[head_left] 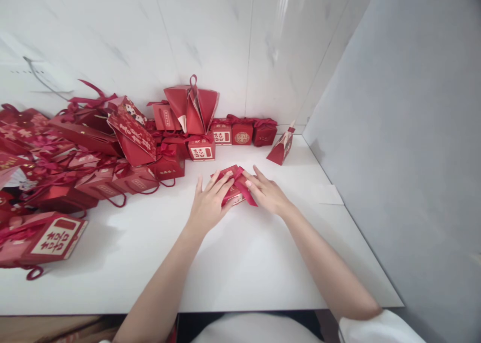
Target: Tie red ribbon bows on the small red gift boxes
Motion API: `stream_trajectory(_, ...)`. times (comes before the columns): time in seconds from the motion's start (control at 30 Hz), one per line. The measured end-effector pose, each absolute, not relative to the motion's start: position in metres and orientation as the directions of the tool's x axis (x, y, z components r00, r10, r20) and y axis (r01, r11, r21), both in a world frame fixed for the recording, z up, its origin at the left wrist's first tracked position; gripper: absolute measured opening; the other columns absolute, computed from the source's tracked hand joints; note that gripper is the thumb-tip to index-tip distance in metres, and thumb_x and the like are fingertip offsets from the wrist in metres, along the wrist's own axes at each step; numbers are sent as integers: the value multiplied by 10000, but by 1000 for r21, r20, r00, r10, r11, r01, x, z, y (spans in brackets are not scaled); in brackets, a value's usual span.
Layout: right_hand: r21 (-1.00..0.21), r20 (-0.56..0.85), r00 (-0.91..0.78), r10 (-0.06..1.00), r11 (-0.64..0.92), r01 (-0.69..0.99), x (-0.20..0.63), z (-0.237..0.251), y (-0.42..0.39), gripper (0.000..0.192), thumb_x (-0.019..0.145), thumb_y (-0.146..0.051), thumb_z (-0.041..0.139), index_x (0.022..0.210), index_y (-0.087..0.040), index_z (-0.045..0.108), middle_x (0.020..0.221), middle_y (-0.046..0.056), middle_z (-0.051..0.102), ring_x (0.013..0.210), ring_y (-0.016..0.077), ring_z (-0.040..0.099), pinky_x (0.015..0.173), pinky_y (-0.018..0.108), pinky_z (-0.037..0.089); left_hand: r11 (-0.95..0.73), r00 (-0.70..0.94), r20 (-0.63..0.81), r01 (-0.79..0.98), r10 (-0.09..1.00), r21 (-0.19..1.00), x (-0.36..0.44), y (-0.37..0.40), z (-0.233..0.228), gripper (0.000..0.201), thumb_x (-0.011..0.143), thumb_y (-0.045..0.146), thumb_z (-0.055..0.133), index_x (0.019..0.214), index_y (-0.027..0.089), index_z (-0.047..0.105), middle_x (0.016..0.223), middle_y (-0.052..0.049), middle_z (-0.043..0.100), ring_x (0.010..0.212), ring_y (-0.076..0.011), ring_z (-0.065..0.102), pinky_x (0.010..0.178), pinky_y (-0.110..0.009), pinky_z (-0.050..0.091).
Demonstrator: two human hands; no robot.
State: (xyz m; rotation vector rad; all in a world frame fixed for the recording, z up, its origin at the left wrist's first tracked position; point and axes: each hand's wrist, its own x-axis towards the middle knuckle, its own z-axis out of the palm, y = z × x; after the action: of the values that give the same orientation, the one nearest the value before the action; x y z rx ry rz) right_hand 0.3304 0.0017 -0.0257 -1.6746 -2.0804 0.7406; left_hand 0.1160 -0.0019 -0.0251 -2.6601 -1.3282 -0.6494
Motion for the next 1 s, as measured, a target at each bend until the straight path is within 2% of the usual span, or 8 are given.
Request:
stream_trajectory(0.17, -661, -38, -231, 972, 149, 735, 333, -27, 10, 593, 961, -660, 167, 1483, -431, 331, 1648, -8, 80, 1425, 286, 369, 1144, 490, 300, -595, 523, 389, 799, 759, 86, 115, -1, -24, 496, 932, 466, 507, 1388, 270, 521, 1494, -52, 454, 1428, -319, 354, 1194, -636, 131)
stream_trajectory(0.3, -725, -25, -203, 979, 122, 678, 331, -36, 7, 589, 955, -656, 257, 1484, -413, 339, 1642, 14, 140, 1404, 282, 403, 1135, 496, 320, -584, 507, 392, 805, 768, 103, 115, -3, -23, 509, 923, 480, 518, 1391, 281, 517, 1513, -59, 426, 1436, -322, 338, 1196, -641, 105)
stream_trajectory(0.43, -808, 270, -118, 956, 291, 512, 332, -43, 6, 465, 954, -555, 405, 1292, -301, 599, 1530, 50, 403, 1381, 224, 425, 1124, 386, 355, -617, 529, 377, 769, 760, 167, 112, -4, -19, 559, 911, 507, 525, 1420, 282, 478, 1502, -67, 448, 1451, -316, 308, 1203, -628, 68)
stream_trajectory(0.53, -852, 396, 93, 913, 328, 408, 336, -50, 7, 398, 973, -480, 380, 1155, -244, 643, 1418, 92, 513, 1341, 210, 459, 1072, 362, 398, -624, 530, 342, 723, 776, 294, 104, 0, -17, 631, 925, 508, 494, 1492, 271, 352, 1553, -79, 367, 1470, -294, 270, 1208, -599, 99)
stream_trajectory(0.7, -937, 251, 161, 954, 198, 289, 337, -74, 11, 400, 956, -431, 368, 1204, -196, 576, 1336, 120, 582, 1269, 209, 523, 1046, 361, 412, -485, 282, 399, 597, 872, 639, 76, 19, -27, 598, 978, 494, 360, 1496, 198, 322, 1554, -140, 355, 1448, -247, 329, 1198, -478, 257)
stream_trajectory(0.77, -951, 230, 115, 966, 199, 238, 334, -84, 13, 405, 935, -387, 402, 1257, -185, 541, 1358, 119, 572, 1283, 199, 515, 1069, 352, 396, -444, 348, 289, 552, 892, 705, 66, 25, -35, 725, 918, 573, 460, 1507, 184, 298, 1553, -163, 347, 1453, -266, 317, 1196, -462, 267)
stream_trajectory(0.9, -956, 258, -1, 966, 256, 145, 324, -97, 17, 545, 883, -306, 439, 1412, -194, 372, 1467, 128, 473, 1306, 181, 504, 1033, 332, 436, -442, 510, 154, 512, 846, 736, 69, 29, -53, 1286, 649, 618, 768, 1559, 178, -28, 1602, -217, 176, 1477, -318, 234, 1174, -459, 306)
stream_trajectory(1.0, -976, 216, 9, 976, 216, 32, 319, -103, 21, 582, 849, -323, 522, 1406, -220, 387, 1346, 111, 575, 1166, 190, 593, 946, 336, 484, -423, 497, 195, 399, 845, 814, 84, 32, -66, 1253, 659, 579, 779, 1555, 158, 10, 1577, -237, 238, 1439, -334, 327, 1136, -448, 372)
